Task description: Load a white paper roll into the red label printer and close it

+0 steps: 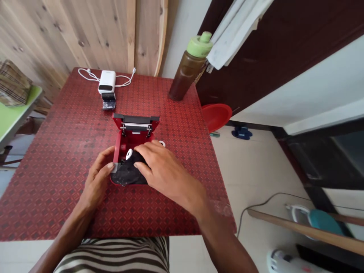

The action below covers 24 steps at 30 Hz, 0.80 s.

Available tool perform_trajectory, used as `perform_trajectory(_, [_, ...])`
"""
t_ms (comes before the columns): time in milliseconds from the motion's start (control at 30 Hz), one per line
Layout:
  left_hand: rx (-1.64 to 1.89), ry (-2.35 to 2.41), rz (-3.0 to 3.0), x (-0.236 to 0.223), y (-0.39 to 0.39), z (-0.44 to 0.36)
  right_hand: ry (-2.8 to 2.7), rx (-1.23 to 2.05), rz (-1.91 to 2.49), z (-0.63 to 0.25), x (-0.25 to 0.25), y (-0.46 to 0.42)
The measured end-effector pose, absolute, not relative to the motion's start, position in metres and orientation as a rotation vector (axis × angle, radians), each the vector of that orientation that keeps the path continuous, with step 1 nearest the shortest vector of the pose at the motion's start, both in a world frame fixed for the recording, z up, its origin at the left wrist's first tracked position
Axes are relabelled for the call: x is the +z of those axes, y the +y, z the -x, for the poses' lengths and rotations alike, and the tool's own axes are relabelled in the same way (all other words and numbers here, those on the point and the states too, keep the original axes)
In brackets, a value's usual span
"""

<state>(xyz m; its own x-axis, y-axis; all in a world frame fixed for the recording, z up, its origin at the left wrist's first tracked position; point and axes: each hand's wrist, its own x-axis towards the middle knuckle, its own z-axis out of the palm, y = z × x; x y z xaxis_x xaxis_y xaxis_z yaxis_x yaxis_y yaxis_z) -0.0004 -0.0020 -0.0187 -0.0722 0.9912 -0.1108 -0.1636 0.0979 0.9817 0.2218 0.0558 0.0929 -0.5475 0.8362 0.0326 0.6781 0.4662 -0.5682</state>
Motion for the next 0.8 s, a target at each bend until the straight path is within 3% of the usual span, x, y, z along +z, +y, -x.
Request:
perform_trajectory(267, [1.241, 1.199, -0.943, -0.006, -0.001, -0.002, -2.691, 0.272, 1.51, -0.186, 0.072, 0.068])
perform_trajectory(800, [1.211, 1.208, -0.937, -0.005, -0.001, -0.001, -2.781, 0.4, 1.58, -0.171, 0.064, 0.1])
